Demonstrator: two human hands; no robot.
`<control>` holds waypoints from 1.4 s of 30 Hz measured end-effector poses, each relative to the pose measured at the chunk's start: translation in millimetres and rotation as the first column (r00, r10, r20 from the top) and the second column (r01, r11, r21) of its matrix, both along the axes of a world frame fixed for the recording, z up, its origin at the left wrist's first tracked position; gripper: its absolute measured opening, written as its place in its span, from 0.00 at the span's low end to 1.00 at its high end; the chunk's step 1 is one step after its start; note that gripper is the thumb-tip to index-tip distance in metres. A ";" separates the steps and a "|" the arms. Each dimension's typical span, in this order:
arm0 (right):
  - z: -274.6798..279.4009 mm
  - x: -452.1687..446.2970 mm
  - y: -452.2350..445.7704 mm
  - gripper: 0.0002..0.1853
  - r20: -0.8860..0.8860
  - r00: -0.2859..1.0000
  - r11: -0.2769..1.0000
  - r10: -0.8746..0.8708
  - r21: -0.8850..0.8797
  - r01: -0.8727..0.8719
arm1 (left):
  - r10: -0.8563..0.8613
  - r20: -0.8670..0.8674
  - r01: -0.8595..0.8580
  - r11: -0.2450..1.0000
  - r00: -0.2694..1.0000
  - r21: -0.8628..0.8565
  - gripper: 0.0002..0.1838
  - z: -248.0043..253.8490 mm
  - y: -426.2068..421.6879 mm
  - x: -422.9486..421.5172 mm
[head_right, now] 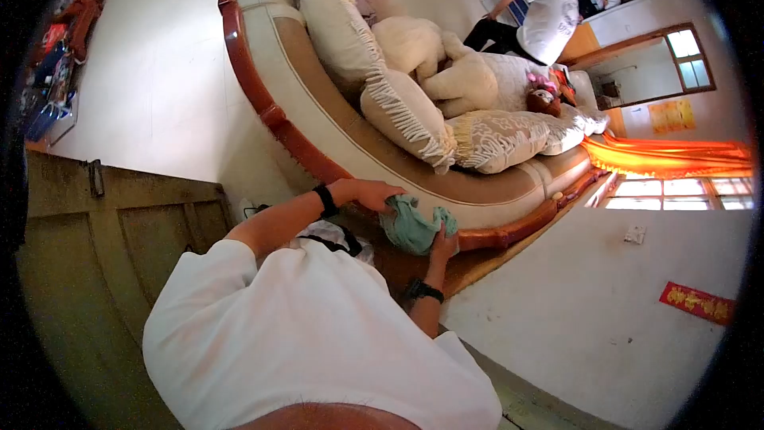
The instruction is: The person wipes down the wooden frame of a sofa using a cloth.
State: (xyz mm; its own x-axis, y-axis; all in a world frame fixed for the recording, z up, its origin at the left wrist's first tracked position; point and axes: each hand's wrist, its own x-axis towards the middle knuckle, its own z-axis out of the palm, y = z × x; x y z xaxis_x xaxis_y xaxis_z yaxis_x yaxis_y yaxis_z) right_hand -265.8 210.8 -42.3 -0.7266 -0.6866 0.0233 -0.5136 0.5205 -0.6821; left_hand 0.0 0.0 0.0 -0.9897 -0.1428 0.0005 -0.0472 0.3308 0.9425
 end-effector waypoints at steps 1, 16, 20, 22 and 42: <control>31.7 21.0 -1.5 0.24 0.039 0.999 0.992 -0.038 -0.117 0.042 | 0.002 -0.006 -0.002 0.999 1.000 0.054 0.40 -1.7 0.2 -5.3; 45.2 -30.6 -40.8 0.31 0.018 1.000 0.989 -0.005 0.149 0.002 | -0.130 0.444 0.119 0.992 0.887 0.053 0.40 90.4 -5.7 -7.0; -72.5 -42.3 10.8 0.34 -0.190 0.981 0.976 0.042 0.216 0.000 | -0.130 0.434 0.152 0.988 0.892 -0.017 0.46 59.6 15.7 -18.7; -84.8 -13.5 30.3 0.30 -0.054 0.998 0.995 -0.039 -0.090 0.034 | -0.046 0.100 0.062 0.984 0.994 -0.169 0.47 18.3 24.5 -1.7; 4.5 -61.3 21.0 0.18 -0.093 0.995 0.929 -0.031 -0.371 -0.005 | -0.112 -0.069 0.097 0.975 0.991 -0.200 0.37 71.5 53.0 -51.7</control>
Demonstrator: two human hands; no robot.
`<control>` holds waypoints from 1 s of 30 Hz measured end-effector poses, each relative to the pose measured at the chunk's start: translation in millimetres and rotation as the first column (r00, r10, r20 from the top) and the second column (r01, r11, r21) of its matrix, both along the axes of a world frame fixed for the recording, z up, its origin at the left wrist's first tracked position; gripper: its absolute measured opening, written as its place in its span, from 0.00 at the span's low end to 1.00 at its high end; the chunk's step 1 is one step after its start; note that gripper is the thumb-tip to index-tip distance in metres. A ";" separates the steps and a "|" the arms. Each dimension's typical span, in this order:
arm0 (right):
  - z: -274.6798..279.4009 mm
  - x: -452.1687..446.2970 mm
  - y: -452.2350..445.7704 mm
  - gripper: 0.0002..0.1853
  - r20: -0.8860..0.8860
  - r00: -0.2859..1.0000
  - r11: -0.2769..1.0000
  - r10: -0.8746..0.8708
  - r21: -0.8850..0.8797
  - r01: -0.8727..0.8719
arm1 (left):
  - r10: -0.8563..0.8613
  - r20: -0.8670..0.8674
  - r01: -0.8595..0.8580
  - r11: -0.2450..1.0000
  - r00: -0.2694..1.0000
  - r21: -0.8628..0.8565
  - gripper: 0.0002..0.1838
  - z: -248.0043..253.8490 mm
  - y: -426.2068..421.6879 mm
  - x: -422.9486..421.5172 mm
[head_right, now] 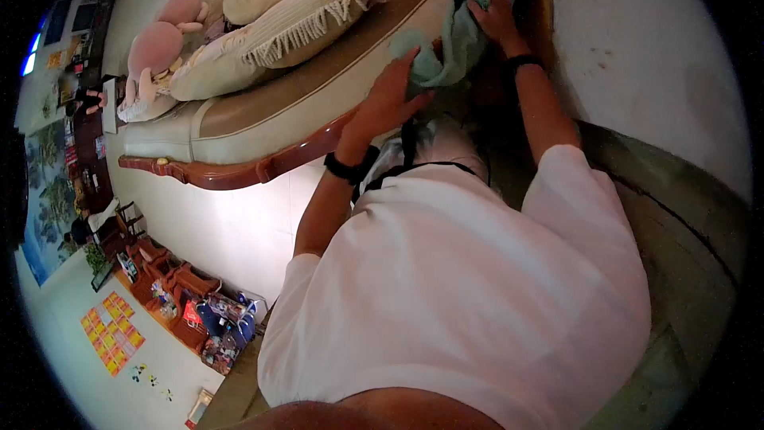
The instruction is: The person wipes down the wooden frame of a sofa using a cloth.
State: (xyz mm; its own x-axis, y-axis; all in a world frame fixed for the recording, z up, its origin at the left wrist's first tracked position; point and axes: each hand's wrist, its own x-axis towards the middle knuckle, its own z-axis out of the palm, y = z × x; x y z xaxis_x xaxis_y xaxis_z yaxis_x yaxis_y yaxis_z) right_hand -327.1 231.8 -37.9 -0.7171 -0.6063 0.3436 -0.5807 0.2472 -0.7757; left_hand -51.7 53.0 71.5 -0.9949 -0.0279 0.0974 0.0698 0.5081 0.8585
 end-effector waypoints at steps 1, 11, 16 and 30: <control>-11.2 -9.8 -2.6 0.18 0.000 1.000 1.000 -0.006 0.002 0.006 | 0.007 0.040 0.001 0.982 0.999 -0.191 0.36 2.1 3.8 -8.0; -62.4 -99.7 15.8 0.27 -0.131 0.991 0.942 -0.007 0.333 0.051 | 0.022 0.043 0.031 0.382 0.999 -0.924 0.29 -44.3 94.1 -76.3; -90.5 -136.7 14.6 0.28 -0.380 0.925 0.831 0.006 0.516 0.207 | -0.006 0.182 0.178 0.223 0.983 -0.958 0.28 -45.9 114.0 -87.0; -65.5 -99.3 15.0 0.26 -0.228 0.972 0.920 -0.061 0.364 0.143 | 0.005 -0.142 -0.096 0.762 0.990 -0.640 0.17 -27.6 67.5 -51.7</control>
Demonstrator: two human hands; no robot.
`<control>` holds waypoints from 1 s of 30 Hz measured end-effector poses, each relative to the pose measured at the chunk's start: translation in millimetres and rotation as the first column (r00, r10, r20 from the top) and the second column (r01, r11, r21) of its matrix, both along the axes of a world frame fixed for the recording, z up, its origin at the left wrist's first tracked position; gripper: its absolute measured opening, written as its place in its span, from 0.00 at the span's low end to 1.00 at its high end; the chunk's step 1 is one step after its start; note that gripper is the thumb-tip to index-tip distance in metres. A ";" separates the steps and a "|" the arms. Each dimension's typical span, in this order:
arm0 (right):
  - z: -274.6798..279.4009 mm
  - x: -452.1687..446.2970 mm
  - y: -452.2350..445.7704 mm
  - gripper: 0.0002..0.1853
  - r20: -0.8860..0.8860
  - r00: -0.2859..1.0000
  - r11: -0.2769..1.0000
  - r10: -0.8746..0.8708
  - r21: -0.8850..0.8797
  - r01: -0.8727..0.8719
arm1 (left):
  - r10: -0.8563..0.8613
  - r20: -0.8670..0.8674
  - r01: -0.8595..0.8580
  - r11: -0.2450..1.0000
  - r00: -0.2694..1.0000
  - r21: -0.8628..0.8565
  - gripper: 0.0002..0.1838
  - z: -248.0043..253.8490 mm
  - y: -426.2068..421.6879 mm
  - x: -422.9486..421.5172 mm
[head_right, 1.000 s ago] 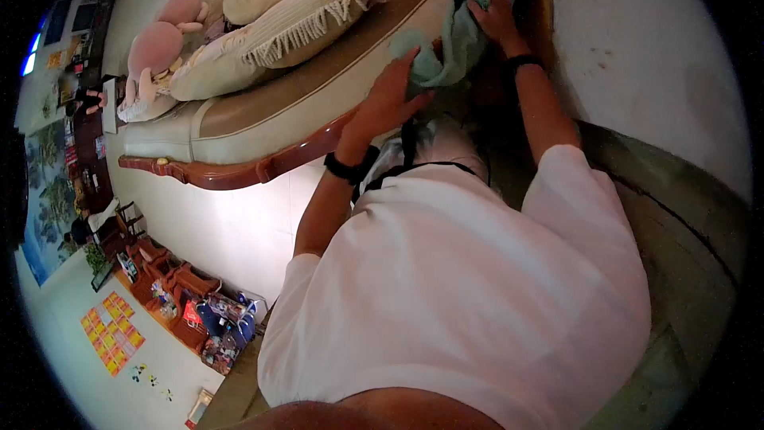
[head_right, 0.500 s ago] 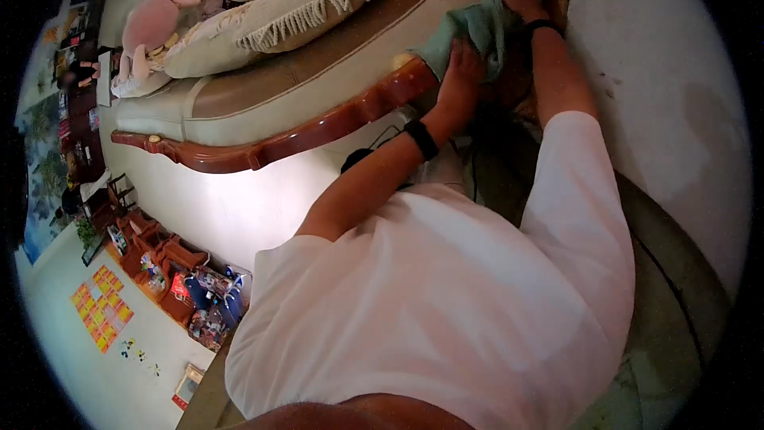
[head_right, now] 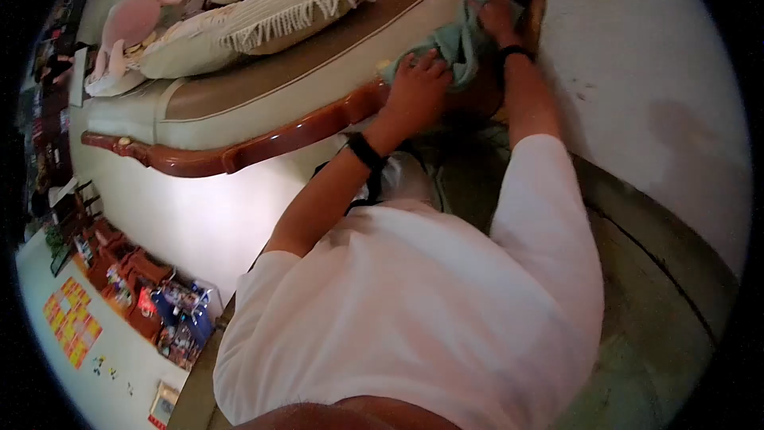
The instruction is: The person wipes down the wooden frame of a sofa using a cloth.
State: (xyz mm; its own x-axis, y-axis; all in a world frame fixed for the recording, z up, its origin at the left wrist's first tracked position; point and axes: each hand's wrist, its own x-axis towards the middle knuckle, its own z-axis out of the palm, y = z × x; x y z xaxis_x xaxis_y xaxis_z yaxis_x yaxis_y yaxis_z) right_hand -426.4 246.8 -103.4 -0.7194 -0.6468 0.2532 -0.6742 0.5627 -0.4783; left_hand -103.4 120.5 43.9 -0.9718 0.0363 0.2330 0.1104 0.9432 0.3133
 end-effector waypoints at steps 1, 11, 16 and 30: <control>28.9 25.0 -3.2 0.25 0.119 0.993 0.996 0.008 -0.090 0.003 | -0.001 -0.031 0.002 1.000 1.000 0.016 0.17 -0.4 0.2 2.4; 72.0 130.9 20.8 0.32 0.525 0.848 0.996 -0.078 0.005 0.089 | 0.002 -0.025 -0.003 0.998 1.000 -0.065 0.15 2.8 -11.2 37.5; 75.7 131.6 26.5 0.34 0.268 0.942 0.895 -0.203 0.442 0.067 | -0.030 -0.074 0.031 1.000 0.997 0.005 0.11 0.3 -23.4 49.9; 129.1 117.7 -18.0 0.38 0.316 0.810 0.697 -0.494 0.701 0.151 | -0.077 -0.016 0.074 0.987 0.997 -0.144 0.40 -10.7 -19.8 31.6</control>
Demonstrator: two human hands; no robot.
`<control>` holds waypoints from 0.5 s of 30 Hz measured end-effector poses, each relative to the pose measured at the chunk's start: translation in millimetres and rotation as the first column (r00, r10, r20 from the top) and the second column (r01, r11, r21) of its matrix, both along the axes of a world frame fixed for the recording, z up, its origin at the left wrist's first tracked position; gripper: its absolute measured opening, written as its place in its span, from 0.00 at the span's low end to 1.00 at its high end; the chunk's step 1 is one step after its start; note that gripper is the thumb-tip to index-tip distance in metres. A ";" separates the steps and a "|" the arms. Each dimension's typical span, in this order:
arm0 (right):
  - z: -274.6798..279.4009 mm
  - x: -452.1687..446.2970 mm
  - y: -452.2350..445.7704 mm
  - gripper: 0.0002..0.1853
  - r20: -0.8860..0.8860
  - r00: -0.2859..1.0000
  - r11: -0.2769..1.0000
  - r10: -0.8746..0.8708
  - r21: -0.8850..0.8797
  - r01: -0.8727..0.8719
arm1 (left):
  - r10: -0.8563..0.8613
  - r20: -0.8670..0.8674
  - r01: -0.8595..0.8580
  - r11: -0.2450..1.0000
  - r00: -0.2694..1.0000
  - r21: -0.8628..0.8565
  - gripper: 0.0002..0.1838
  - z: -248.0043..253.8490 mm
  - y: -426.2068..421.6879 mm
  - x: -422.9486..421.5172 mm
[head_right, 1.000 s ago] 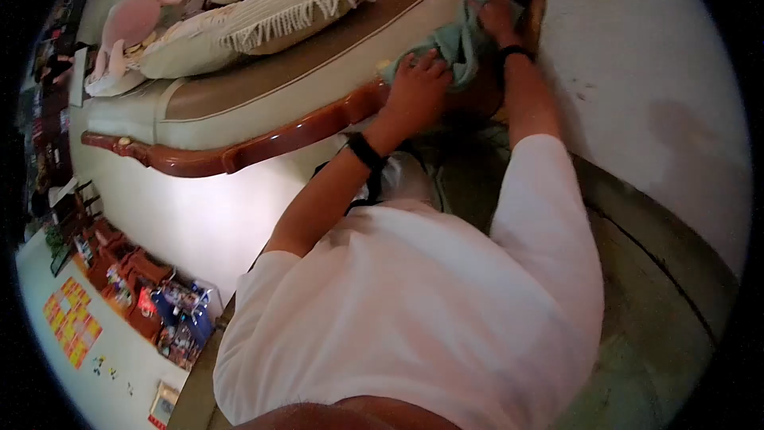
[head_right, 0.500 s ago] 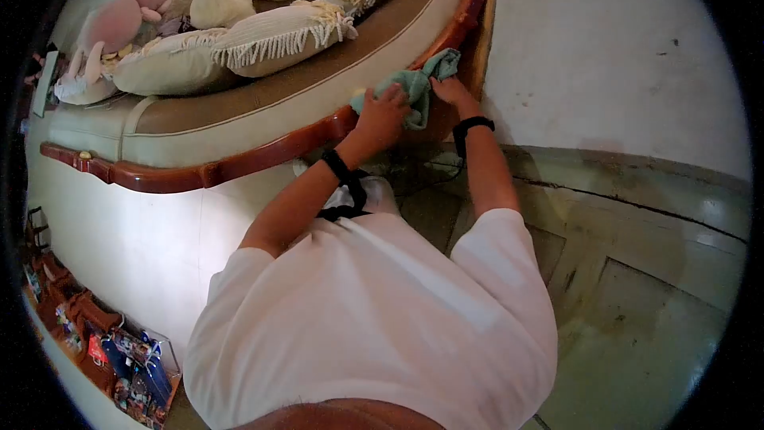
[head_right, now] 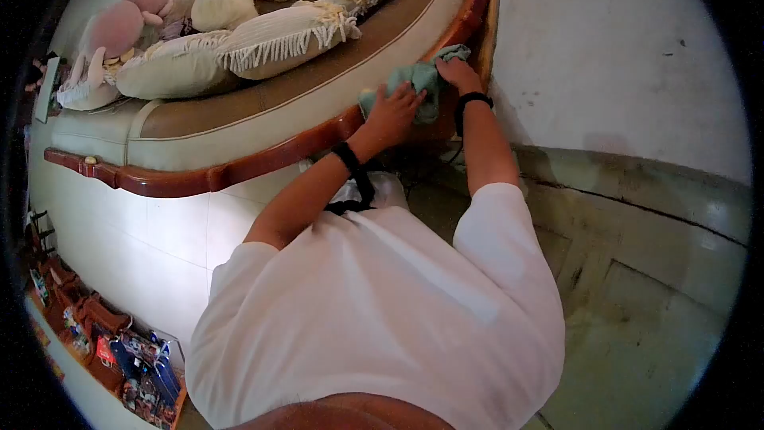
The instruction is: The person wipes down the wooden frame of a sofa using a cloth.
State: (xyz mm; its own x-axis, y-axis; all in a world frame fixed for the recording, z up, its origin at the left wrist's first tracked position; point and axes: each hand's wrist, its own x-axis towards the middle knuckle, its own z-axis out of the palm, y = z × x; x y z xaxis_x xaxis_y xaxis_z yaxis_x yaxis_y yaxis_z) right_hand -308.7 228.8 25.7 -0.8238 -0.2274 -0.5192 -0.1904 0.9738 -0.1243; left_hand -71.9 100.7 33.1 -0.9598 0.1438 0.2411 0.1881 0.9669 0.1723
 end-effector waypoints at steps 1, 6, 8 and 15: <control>-7.8 -8.9 1.5 0.38 0.006 1.000 1.000 0.003 0.000 -0.003 | 0.003 0.006 -0.003 1.000 1.000 0.000 0.40 1.3 2.7 -3.8; -17.3 -37.3 0.2 0.42 0.073 0.993 0.996 -0.090 0.001 0.091 | 0.115 0.093 -0.106 0.990 0.989 -0.095 0.39 1.4 29.8 -28.3; -22.3 -49.6 0.2 0.41 0.034 0.998 0.998 -0.056 -0.003 0.056 | 0.125 0.162 -0.106 0.987 0.979 -0.122 0.39 1.0 44.5 -46.1; -14.3 -102.5 -15.2 0.33 -0.077 0.981 0.975 0.180 0.146 -0.167 | 0.121 0.324 -0.134 0.991 0.938 0.019 0.41 -16.6 85.1 -102.6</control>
